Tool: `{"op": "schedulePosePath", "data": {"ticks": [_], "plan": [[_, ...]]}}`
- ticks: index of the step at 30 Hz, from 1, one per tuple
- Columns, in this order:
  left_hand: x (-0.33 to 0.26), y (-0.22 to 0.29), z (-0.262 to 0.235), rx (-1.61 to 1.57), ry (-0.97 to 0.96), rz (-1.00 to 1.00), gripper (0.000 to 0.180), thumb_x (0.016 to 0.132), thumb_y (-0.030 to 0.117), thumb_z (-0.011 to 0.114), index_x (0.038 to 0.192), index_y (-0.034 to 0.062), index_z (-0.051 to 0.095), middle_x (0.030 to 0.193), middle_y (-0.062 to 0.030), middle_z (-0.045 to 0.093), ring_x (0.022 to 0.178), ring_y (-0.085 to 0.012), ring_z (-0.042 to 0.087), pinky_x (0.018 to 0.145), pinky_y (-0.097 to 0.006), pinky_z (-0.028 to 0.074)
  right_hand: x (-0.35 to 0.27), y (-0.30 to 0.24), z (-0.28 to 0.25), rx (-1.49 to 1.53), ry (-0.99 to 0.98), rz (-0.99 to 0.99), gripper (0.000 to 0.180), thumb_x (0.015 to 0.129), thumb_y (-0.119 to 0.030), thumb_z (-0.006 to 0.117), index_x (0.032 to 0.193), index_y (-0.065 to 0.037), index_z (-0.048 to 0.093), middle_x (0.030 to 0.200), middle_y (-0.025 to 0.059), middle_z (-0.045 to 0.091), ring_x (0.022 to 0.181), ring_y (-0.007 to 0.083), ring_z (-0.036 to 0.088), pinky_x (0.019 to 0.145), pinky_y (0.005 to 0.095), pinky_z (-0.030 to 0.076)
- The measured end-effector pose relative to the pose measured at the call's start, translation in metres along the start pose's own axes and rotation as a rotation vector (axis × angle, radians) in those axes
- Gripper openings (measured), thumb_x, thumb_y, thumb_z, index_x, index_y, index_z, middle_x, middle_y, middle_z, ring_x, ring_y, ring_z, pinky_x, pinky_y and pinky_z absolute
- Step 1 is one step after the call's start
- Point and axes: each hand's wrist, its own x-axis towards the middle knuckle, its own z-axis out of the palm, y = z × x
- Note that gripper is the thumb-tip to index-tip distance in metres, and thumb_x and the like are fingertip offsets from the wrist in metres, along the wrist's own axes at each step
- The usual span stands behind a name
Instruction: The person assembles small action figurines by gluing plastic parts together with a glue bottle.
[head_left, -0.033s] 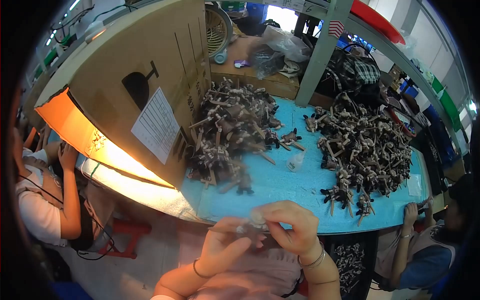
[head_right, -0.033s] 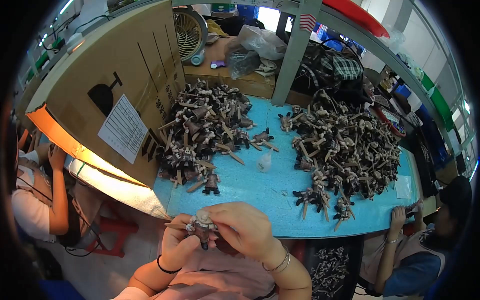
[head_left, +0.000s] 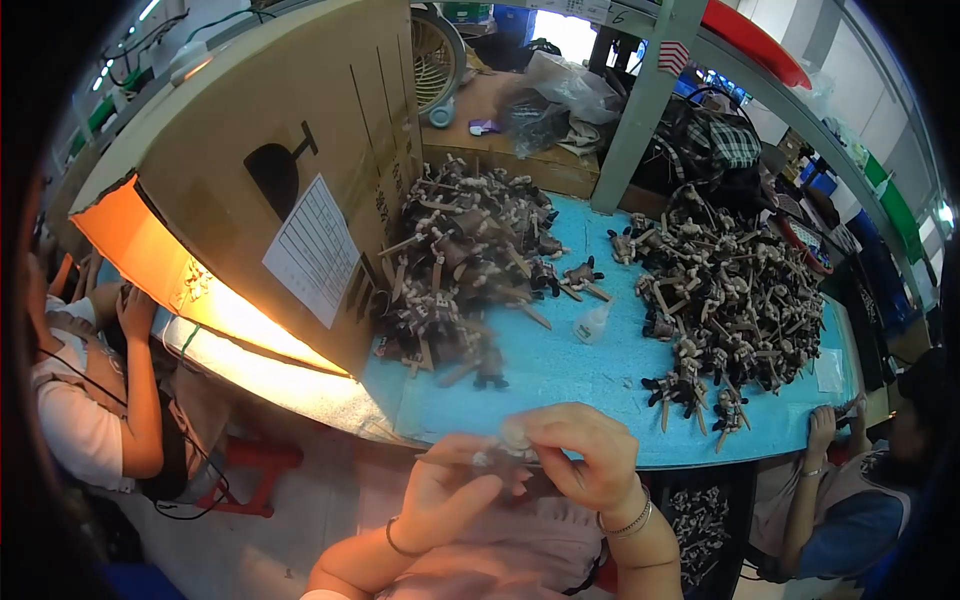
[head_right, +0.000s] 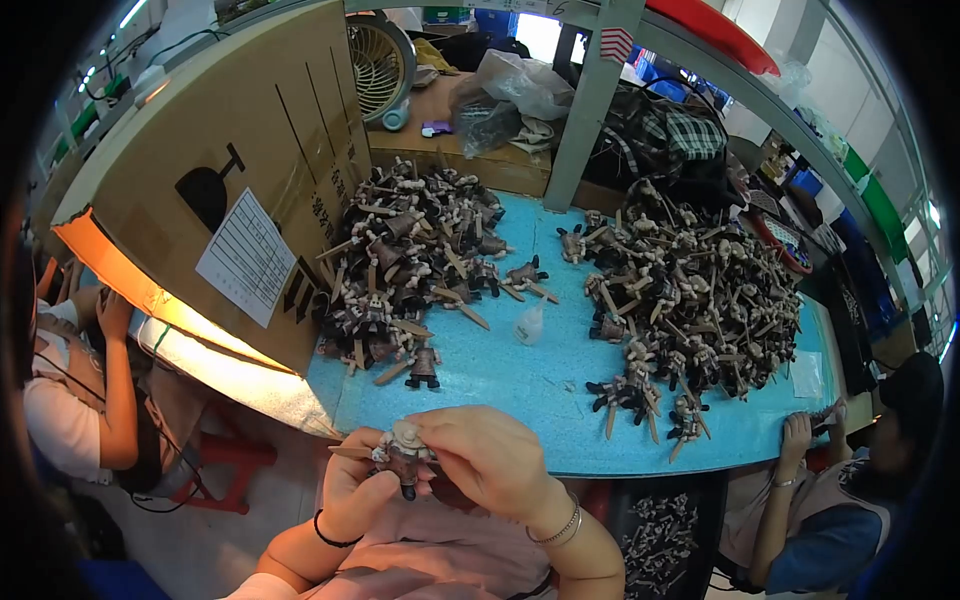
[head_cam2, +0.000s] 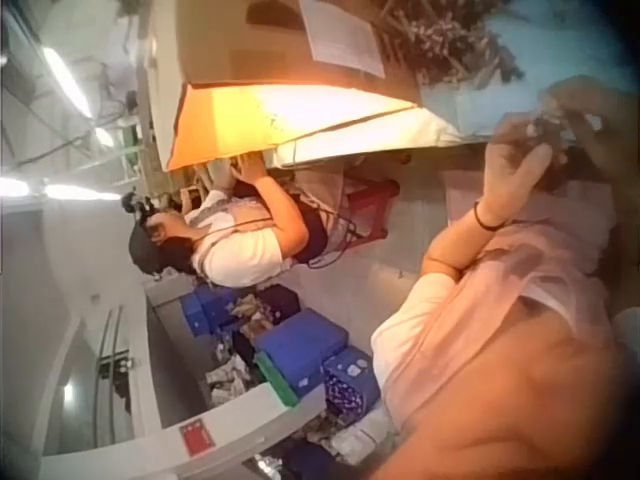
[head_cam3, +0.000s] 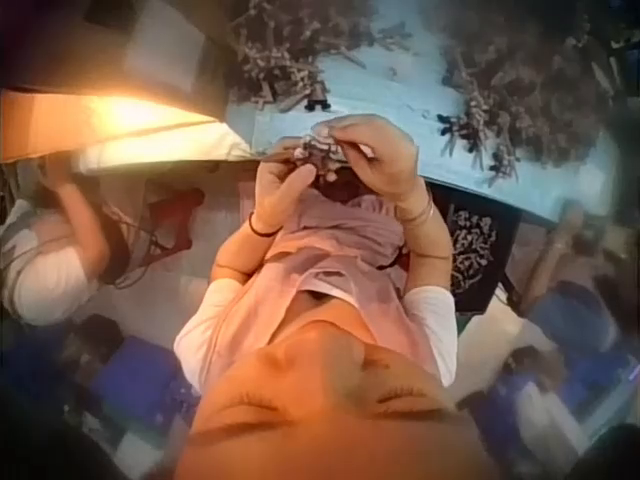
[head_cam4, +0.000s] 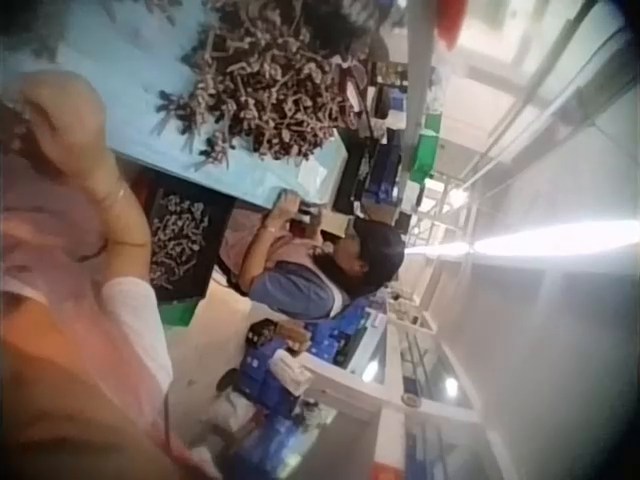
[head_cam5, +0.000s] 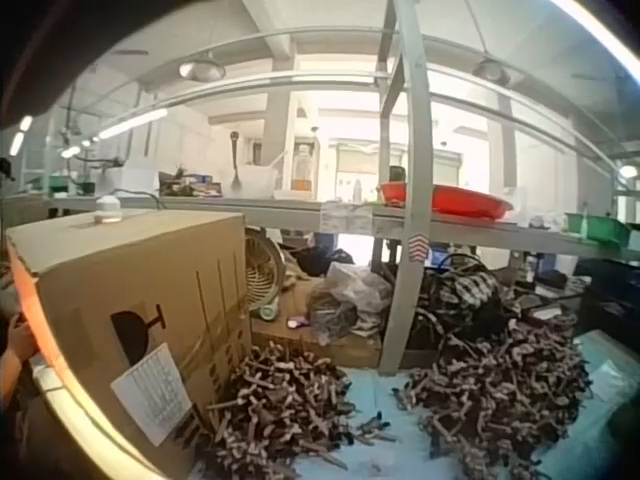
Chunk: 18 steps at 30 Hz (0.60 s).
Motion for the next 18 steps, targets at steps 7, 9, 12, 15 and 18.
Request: {"op": "schedulePosePath", "data": {"ticks": [7, 9, 12, 15, 18], "plan": [[0.0, 0.005, 0.003, 0.107, 0.024, 0.062, 0.028, 0.087, -0.002, 0.051, 0.114, -0.001, 0.044, 0.109, -0.0196, 0.058, 0.095, -0.0241, 0.06, 0.079, -0.039, 0.051, 0.002, -0.003, 0.002, -0.059, -0.016, -0.074, 0.029, 0.07, 0.006, 0.063, 0.098, 0.0, 0.058, 0.094, 0.0163, 0.066, 0.085, 0.0292, 0.065, 0.071, 0.0318, 0.054], [0.001, 0.005, 0.003, 0.111, 0.016, 0.079, 0.028, 0.086, -0.003, 0.052, 0.113, -0.0011, 0.045, 0.109, -0.0194, 0.058, 0.095, -0.0235, 0.06, 0.08, -0.038, 0.051, 0.002, -0.004, 0.003, -0.042, -0.011, -0.083, 0.028, 0.07, 0.005, 0.063, 0.097, 0.0, 0.059, 0.098, 0.0165, 0.065, 0.088, 0.0298, 0.065, 0.072, 0.0333, 0.053], [0.005, 0.0, 0.001, 0.171, 0.046, 0.149, 0.028, 0.084, -0.005, 0.054, 0.111, -0.0009, 0.046, 0.109, -0.0187, 0.058, 0.095, -0.0218, 0.06, 0.08, -0.035, 0.051, 0.008, -0.006, -0.002, -0.205, -0.012, -0.101, 0.027, 0.069, 0.002, 0.065, 0.095, -0.002, 0.061, 0.095, 0.0132, 0.065, 0.083, 0.0271, 0.064, 0.07, 0.0338, 0.051], [0.01, -0.004, 0.003, 0.337, 0.138, 0.271, 0.029, 0.081, -0.008, 0.057, 0.108, -0.0006, 0.048, 0.108, -0.0168, 0.059, 0.092, -0.0196, 0.061, 0.079, -0.032, 0.05, 0.006, -0.022, 0.005, -0.266, 0.193, 0.002, 0.026, 0.068, 0.0, 0.067, 0.092, -0.005, 0.062, 0.089, 0.0079, 0.064, 0.076, 0.0237, 0.06, 0.067, 0.0332, 0.046], [0.015, -0.006, 0.006, 0.523, 0.203, 0.391, 0.03, 0.079, -0.009, 0.059, 0.106, -0.0009, 0.05, 0.102, -0.0141, 0.061, 0.089, -0.0177, 0.061, 0.078, -0.028, 0.049, 0.004, -0.026, 0.013, -0.329, 0.201, -0.037, 0.025, 0.067, -0.001, 0.068, 0.091, -0.007, 0.063, 0.084, 0.0045, 0.062, 0.071, 0.0217, 0.057, 0.065, 0.032, 0.043]]}}
